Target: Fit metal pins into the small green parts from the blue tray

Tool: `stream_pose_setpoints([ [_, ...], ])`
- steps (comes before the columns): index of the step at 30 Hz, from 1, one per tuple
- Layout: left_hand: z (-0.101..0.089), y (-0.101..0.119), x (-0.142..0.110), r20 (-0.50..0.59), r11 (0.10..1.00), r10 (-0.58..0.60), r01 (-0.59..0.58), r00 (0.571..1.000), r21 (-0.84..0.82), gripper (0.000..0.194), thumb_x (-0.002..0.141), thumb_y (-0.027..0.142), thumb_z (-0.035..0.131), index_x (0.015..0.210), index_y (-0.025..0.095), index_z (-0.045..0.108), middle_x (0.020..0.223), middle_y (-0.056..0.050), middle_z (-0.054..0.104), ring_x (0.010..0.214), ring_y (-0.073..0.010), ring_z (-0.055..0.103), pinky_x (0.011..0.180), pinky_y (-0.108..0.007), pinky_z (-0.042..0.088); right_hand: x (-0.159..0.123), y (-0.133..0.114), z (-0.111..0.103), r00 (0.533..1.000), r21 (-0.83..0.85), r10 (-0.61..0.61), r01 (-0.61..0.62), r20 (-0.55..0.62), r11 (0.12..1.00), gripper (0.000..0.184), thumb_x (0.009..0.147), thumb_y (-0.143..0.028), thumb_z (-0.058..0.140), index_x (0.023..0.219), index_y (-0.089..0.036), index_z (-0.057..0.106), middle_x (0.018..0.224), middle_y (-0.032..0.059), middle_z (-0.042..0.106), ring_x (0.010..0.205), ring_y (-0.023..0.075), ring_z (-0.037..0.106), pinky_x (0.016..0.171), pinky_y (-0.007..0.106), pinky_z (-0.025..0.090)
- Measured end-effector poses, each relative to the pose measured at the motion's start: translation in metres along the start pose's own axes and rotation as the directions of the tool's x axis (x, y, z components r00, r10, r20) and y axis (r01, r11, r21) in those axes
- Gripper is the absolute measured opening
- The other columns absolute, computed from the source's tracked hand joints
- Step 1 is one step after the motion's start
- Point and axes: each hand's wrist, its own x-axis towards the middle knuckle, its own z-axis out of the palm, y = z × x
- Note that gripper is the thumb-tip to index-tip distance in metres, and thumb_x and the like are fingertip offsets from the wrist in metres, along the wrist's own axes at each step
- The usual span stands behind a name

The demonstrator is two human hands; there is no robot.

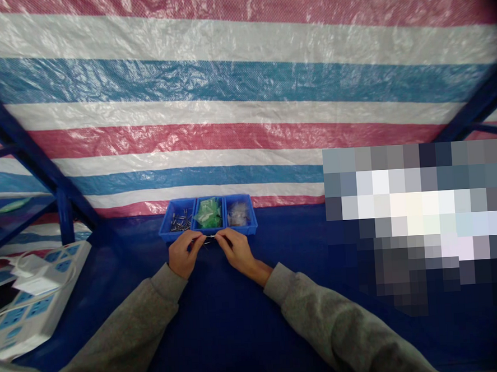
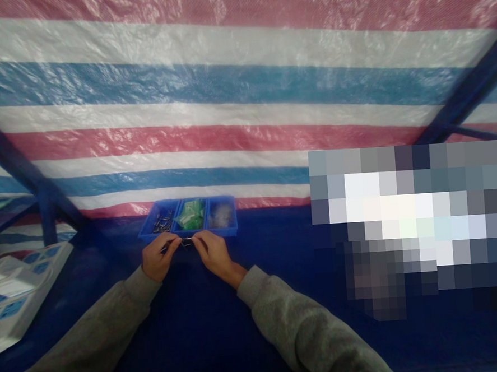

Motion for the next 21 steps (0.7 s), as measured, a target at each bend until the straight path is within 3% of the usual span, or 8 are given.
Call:
stream_pose_setpoints([
  [5, -0.001, 0.0, 0.0, -0.019, 0.999, 0.001, -0.002, 1.0, -0.048, 0.014, 0.085, 0.025, 0.054, 0.083, 0.015, 0.063, 0.08, -0.004, 0.066, 0.074, -0.0119, 0.061, 0.066, -0.021, 0.048, 0.0, -0.001, 0.0, 1.0, 0.02, -0.011, 0.01, 0.016, 1.0, 0.02, 0.09, -0.029, 0.046, 0.088, -0.017, 0.062, 0.083, 0.0044, 0.064, 0.075, 0.0143, 0.058, 0.071, 0.024, 0.044],
  [15, -0.001, -0.001, -0.001, -0.077, 0.986, 0.142, -0.148, 0.987, -0.078, 0.011, 0.083, 0.02, 0.057, 0.088, 0.017, 0.067, 0.082, -0.004, 0.07, 0.078, -0.0141, 0.064, 0.076, -0.029, 0.051, 0.001, -0.001, 0.001, 1.0, 0.005, 0.02, -0.02, 0.022, 1.0, 0.017, 0.088, -0.03, 0.051, 0.088, -0.017, 0.062, 0.071, 0.0011, 0.06, 0.06, 0.0116, 0.052, 0.06, 0.023, 0.041],
  [21, -0.01, -0.01, 0.002, -0.256, 0.97, 0.18, -0.127, 0.95, 0.208, 0.012, 0.081, 0.021, 0.061, 0.09, 0.022, 0.069, 0.082, -0.002, 0.071, 0.085, -0.0174, 0.062, 0.082, -0.035, 0.045, 0.0, 0.002, 0.001, 1.0, 0.001, 0.03, -0.03, -0.004, 1.0, 0.019, 0.088, -0.028, 0.049, 0.097, -0.017, 0.062, 0.075, 0.0021, 0.061, 0.062, 0.0123, 0.054, 0.062, 0.023, 0.044],
])
